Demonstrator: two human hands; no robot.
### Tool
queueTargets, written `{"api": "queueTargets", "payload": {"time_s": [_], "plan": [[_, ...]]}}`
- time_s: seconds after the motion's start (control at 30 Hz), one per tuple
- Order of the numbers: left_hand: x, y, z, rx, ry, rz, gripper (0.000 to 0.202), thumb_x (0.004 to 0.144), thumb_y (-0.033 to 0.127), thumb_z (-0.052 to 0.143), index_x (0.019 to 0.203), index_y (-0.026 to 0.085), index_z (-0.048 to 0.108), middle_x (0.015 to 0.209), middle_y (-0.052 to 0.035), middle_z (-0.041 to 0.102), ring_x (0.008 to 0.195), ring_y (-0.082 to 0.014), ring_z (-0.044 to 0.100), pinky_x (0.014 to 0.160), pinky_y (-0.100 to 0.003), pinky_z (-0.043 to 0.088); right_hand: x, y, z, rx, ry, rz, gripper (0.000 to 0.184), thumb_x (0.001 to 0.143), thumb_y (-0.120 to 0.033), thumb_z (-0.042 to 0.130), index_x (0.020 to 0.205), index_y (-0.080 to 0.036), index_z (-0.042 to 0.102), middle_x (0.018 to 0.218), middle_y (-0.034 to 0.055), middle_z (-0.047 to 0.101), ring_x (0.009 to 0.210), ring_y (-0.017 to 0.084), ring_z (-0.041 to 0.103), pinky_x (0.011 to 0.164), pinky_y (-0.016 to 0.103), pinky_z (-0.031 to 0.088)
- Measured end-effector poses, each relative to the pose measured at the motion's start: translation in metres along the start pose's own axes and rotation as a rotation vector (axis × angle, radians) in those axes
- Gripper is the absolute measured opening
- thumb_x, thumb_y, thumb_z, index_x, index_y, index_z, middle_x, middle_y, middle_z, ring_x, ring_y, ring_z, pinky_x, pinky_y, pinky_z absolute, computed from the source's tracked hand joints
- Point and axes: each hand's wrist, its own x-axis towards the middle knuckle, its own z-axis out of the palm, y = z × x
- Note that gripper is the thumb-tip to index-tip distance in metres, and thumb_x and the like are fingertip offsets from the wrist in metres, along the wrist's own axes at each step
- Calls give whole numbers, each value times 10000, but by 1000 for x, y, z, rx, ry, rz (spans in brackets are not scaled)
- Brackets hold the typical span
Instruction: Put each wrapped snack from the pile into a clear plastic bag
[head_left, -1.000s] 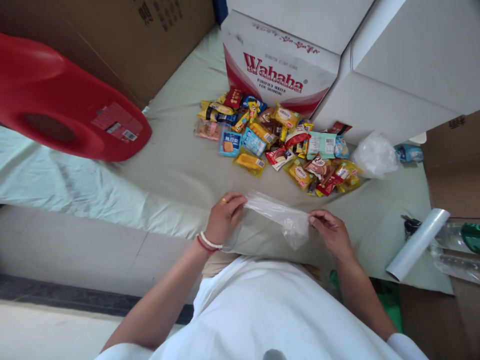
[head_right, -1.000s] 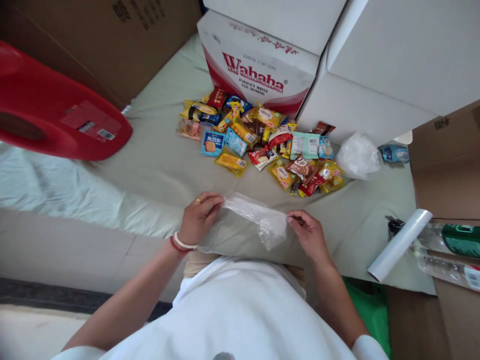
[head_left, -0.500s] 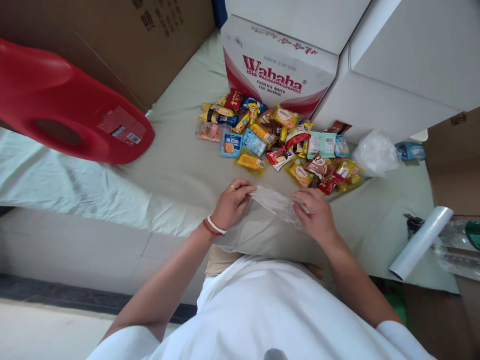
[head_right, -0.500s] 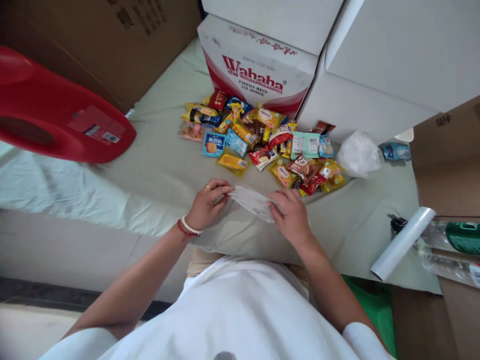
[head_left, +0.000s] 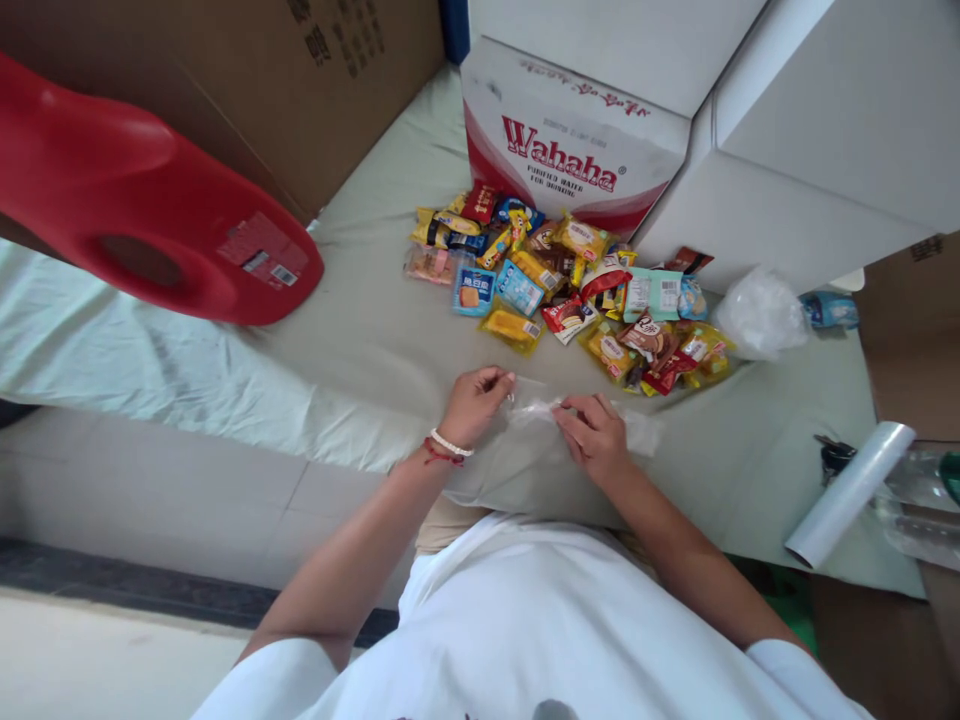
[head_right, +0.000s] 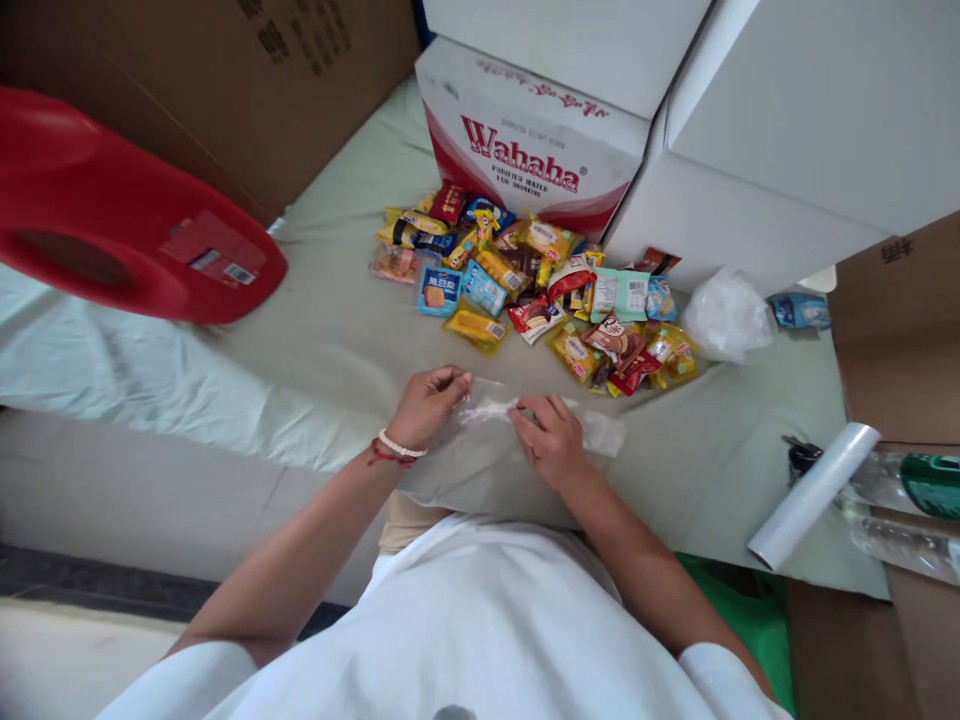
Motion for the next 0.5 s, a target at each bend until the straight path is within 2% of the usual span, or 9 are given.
{"api": "queueTargets", "payload": {"time_s": [0.13, 0.2, 0.3, 0.37, 0.43, 0.5], "plan": [[-1, -8, -12, -199, 141, -136, 325, 796, 495, 667, 735, 185, 588, 615, 34, 559, 517, -93, 464, 505, -232, 366, -35, 1, -6, 17, 9, -23, 315, 981, -210, 498, 1094, -314, 773, 1088, 83, 719, 877, 231, 597, 791, 396, 519], [-5, -8, -15, -326, 207, -200, 306, 784, 470, 683, 762, 192, 556, 698, 13, 629, 586, -112, 567, 570, -244, 471, -51, -1, -7, 8, -31, -62, 336, 979, -167, 478, 1099, -293, 765, 1072, 85, 724, 889, 230, 605, 772, 382, 526], [-14, -2, -14, -510, 237, -228, 351, 744, 472, 729, 787, 196, 517, 835, -19, 698, 738, -153, 671, 730, -319, 575, -63, -10, -17, 27, -65, -103, 323, 964, -124, 490, 1108, -261, 745, 1028, 86, 723, 864, 220, 603, 731, 358, 530], [-20, 3, -10, -573, 242, -200, 371, 697, 456, 768, 788, 192, 524, 889, -25, 702, 792, -163, 682, 762, -329, 578, -60, -16, -26, 41, 20, -85, 312, 949, -117, 526, 1147, -259, 721, 1012, 86, 708, 871, 220, 607, 750, 364, 536], [-26, 5, -7, -593, 263, -155, 366, 610, 352, 809, 803, 191, 542, 927, -14, 685, 815, -150, 667, 739, -285, 552, -46, -18, -31, 50, 95, -30, 368, 939, -118, 551, 1254, -262, 674, 1115, 106, 681, 929, 223, 623, 805, 376, 548], [-32, 5, -7, -566, 274, -121, 373, 535, 220, 779, 829, 197, 550, 909, 8, 658, 772, -119, 627, 665, -224, 491, -25, -13, -27, 77, 30, 10, 433, 932, -121, 547, 1335, -259, 627, 1295, 129, 618, 946, 202, 639, 838, 364, 563]]}}
